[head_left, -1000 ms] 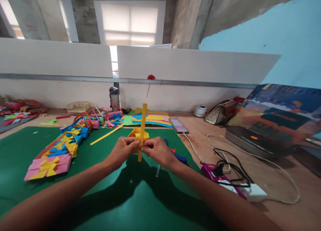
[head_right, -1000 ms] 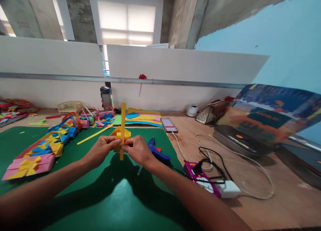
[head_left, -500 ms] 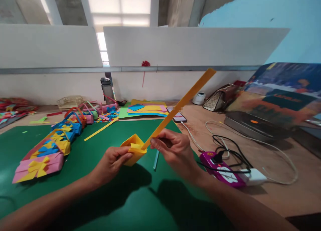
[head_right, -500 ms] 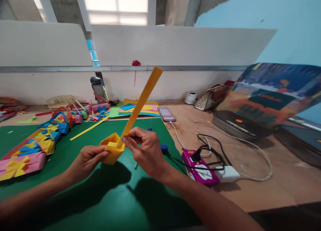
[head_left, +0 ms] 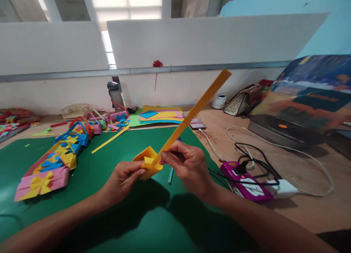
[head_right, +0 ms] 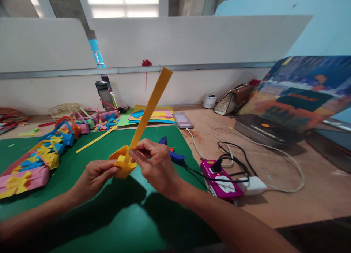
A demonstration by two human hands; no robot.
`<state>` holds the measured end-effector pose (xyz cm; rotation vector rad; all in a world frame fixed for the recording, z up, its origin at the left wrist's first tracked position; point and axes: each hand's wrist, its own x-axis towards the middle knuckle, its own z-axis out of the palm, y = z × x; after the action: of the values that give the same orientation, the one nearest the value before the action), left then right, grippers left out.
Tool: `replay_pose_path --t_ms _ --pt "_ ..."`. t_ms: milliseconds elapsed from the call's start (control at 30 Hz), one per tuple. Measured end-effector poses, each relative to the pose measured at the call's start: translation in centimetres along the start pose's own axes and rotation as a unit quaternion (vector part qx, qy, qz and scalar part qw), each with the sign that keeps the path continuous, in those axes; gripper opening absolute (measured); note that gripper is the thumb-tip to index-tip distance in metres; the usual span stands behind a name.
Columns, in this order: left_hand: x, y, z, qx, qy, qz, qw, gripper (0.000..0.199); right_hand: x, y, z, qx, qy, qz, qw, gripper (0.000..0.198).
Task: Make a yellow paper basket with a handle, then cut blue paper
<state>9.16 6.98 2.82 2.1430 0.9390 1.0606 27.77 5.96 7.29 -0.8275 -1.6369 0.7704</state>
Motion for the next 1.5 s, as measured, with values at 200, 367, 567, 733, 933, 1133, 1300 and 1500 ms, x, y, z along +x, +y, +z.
replay_pose_path --t_ms 200,367,567,733,933,1133,1300,1500 --pt "0.04 0.19 0.07 -0.018 -0.001 -0.006 1.0 0.024 -0.12 0.51 0.2 -0.024 -0.002 -0.011 1.0 0.011" --pt "0.09 0.27 0.17 -0.055 0.001 -0.018 0.998 0.022 -0.3 0.62 0.4 -0.021 0.003 -0.02 1.0 0.008" --pt "-0.07 0.33 0.31 -0.073 -0.004 -0.044 0.996 0.024 -0.36 0.77 0.53 -0.024 -0.002 -0.013 1.0 0.008" --pt "-0.14 0.5 0.48 -0.1 -0.004 -0.074 0.992 0.026 -0.39 0.72 0.48 -0.042 -0.007 -0.012 0.999 0.009" --pt "-0.19 0.75 0.61 -0.118 0.004 -0.109 0.987 0.028 -0.39 0.68 0.41 -0.065 -0.008 -0.021 0.998 0.008" --pt "-0.22 0.72 0.63 -0.134 0.003 -0.123 0.983 0.026 -0.36 0.52 0.4 -0.074 -0.007 -0.023 0.997 0.009" --pt "-0.21 0.79 0.74 -0.143 0.005 -0.133 0.981 0.026 -0.5 0.62 0.4 -0.08 -0.011 -0.021 0.996 0.009" --pt "-0.22 0.81 0.87 -0.159 0.008 -0.154 0.975 0.026 -0.63 0.92 0.44 -0.11 -0.01 -0.023 0.994 0.006"
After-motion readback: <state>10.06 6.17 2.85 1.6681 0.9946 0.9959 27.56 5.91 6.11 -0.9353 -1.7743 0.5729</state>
